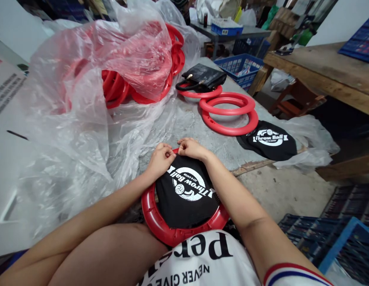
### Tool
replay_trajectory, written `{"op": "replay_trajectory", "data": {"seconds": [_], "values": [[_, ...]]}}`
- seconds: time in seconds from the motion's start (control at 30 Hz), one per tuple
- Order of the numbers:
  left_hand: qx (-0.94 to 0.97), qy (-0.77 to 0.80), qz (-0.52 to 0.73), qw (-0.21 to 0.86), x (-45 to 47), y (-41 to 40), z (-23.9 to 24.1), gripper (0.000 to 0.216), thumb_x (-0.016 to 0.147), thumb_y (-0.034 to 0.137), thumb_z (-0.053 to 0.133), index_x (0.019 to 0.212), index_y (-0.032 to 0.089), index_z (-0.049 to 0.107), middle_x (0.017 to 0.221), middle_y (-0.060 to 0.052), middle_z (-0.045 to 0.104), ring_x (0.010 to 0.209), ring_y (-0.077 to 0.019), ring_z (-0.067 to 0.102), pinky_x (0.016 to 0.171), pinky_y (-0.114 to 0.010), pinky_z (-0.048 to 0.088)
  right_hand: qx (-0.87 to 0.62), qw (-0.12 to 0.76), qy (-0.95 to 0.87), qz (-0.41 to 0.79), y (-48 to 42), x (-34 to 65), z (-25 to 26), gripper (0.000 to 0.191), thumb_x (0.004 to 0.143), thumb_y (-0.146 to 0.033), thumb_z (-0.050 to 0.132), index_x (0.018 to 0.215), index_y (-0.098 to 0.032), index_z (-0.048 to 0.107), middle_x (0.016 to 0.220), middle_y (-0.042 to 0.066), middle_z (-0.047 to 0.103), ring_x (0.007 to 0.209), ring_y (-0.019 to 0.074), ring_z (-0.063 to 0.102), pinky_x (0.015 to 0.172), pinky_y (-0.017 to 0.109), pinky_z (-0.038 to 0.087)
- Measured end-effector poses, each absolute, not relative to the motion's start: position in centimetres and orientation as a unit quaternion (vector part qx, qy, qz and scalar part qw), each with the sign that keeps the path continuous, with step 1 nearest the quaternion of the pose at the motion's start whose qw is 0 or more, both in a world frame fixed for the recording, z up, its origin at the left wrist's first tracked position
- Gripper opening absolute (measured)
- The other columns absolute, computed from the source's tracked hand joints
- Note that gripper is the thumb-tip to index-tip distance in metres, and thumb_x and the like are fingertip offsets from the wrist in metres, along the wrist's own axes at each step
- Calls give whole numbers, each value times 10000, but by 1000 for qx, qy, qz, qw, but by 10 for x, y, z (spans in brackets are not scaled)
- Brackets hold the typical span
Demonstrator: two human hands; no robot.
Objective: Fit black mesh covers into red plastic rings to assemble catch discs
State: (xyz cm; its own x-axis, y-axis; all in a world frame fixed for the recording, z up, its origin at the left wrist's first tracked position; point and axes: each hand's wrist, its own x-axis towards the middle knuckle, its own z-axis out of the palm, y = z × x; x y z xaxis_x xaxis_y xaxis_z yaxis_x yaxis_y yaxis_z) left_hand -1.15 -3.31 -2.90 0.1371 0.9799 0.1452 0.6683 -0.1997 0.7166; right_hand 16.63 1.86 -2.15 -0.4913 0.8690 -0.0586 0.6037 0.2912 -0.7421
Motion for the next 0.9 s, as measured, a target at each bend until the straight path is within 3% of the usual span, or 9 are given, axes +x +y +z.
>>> {"op": "replay_trajectory", "data": {"seconds": [0.13,0.27,0.53,0.73,0.9], "values": [[692,595,310,266,-12,-32,-26,142,802,122,588,677,189,575,1086,-61,599,911,-163,613,886,-316,523,-474,200,-773,372,19,166,-25,130,759,-106,650,657,-187,657,1049,56,738,1280,237,582,1095,355,407],[685,606,300,272,-11,-31,-21,144,784,105,586,665,184,575,1092,-61,605,907,-151,614,882,-299,519,-472,193,-784,354,19,166,-25,137,786,-119,657,667,-187,659,1083,61,736,1284,228,576,1146,378,347],[682,610,304,266,-9,-31,-17,175,759,77,573,630,194,556,1067,-75,608,1029,-179,627,940,-294,502,-482,191,-790,328,18,165,-26,122,786,-136,660,676,-187,660,1126,60,736,1296,237,566,1150,386,342],[682,618,296,254,-9,-29,-18,202,746,65,581,618,212,529,1060,-56,623,1075,-189,622,966,-312,504,-499,177,-790,310,18,164,-27,98,790,-171,675,695,-191,691,1241,60,702,1244,247,596,1128,393,383],[684,615,300,251,-9,-29,-17,230,735,46,570,601,217,495,1029,-54,625,1066,-189,618,971,-325,502,-500,178,-790,307,18,164,-27,96,798,-187,675,707,-193,705,1205,66,709,1239,261,593,1117,406,399]]}}
